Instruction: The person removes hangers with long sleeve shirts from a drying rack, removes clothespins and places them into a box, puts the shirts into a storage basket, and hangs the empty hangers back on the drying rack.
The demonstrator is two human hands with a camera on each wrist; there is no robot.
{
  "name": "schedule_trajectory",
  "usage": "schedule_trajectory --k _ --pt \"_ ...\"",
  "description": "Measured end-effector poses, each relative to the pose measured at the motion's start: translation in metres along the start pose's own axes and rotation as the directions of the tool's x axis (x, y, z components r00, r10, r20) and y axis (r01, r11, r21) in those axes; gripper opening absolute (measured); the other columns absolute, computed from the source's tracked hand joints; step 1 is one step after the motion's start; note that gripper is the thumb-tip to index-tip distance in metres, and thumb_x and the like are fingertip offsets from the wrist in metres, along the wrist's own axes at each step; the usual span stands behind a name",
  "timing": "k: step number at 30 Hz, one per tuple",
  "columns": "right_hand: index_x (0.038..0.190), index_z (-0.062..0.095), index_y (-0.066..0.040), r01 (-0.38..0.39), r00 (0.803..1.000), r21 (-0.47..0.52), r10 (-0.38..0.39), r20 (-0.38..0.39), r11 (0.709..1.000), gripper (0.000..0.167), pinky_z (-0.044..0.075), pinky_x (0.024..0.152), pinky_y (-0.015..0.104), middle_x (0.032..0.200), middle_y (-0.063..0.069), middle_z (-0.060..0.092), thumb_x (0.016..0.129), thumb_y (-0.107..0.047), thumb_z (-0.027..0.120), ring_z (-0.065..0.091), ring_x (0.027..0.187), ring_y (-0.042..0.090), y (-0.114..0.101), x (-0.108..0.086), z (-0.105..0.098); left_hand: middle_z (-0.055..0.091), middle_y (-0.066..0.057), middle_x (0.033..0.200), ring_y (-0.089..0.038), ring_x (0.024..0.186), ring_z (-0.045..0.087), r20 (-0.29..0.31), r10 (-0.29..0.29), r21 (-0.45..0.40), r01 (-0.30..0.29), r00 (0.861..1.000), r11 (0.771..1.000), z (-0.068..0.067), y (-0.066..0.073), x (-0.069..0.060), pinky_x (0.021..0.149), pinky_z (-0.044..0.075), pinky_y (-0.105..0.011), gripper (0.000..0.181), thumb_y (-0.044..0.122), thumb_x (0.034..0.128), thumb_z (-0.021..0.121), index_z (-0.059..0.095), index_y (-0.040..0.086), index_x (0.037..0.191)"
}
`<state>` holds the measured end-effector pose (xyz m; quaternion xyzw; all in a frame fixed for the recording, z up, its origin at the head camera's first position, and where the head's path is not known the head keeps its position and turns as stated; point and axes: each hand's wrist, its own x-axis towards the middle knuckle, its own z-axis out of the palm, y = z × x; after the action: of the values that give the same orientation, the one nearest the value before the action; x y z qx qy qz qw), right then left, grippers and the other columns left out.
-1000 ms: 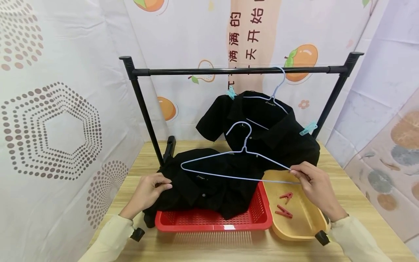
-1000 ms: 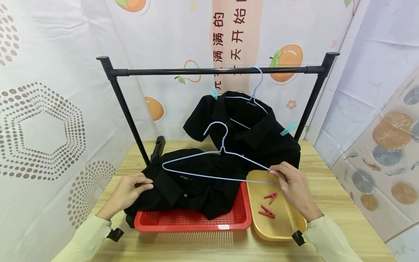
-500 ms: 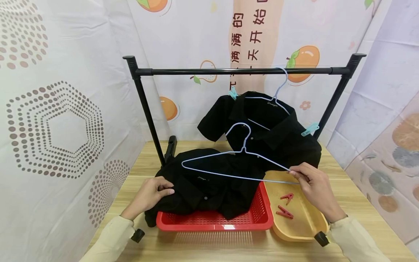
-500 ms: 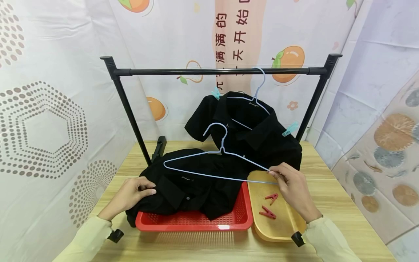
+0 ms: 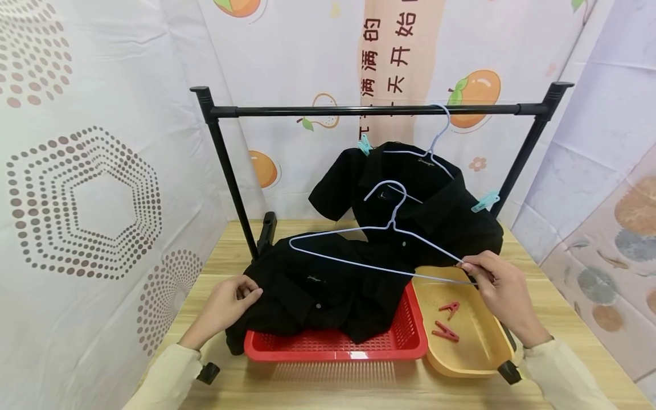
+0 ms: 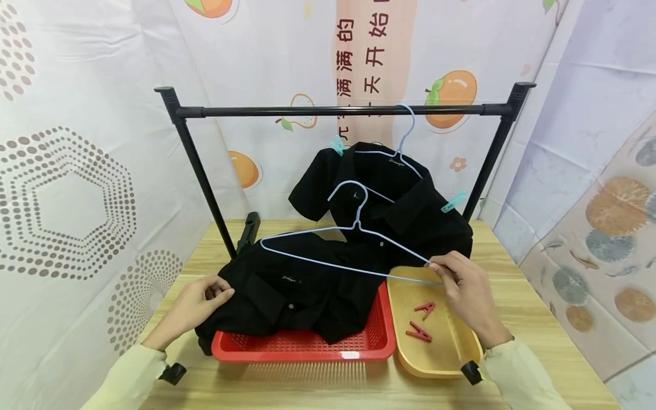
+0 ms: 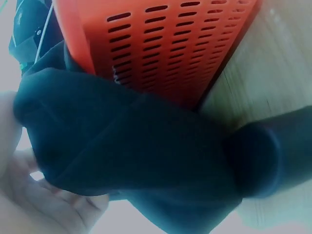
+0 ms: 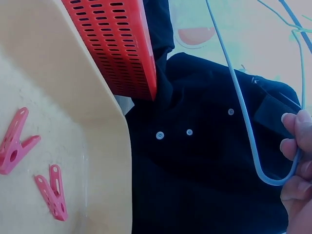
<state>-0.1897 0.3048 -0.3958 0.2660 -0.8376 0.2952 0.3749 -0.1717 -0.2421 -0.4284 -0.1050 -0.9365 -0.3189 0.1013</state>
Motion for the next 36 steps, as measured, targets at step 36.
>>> schedule_trajectory --k 36 --pt "0.091 0.077 0.005 -0.098 0.966 -0.008 0.093 -0.243 0.995 0.011 0.038 0.067 0.007 0.089 0.005 0.076 0.087 0.014 0.073 0.054 0.072 -0.01 0.008 0.006 -0.071 0.052 -0.002 0.081 -0.019 0.076 0.048 0.348 -0.31 -0.221 0.399 0.885 0.89 -0.004 -0.012 -0.003 0.066 0.04 -0.034 0.033 0.038 0.0997 0.068 0.068 0.007 0.089"
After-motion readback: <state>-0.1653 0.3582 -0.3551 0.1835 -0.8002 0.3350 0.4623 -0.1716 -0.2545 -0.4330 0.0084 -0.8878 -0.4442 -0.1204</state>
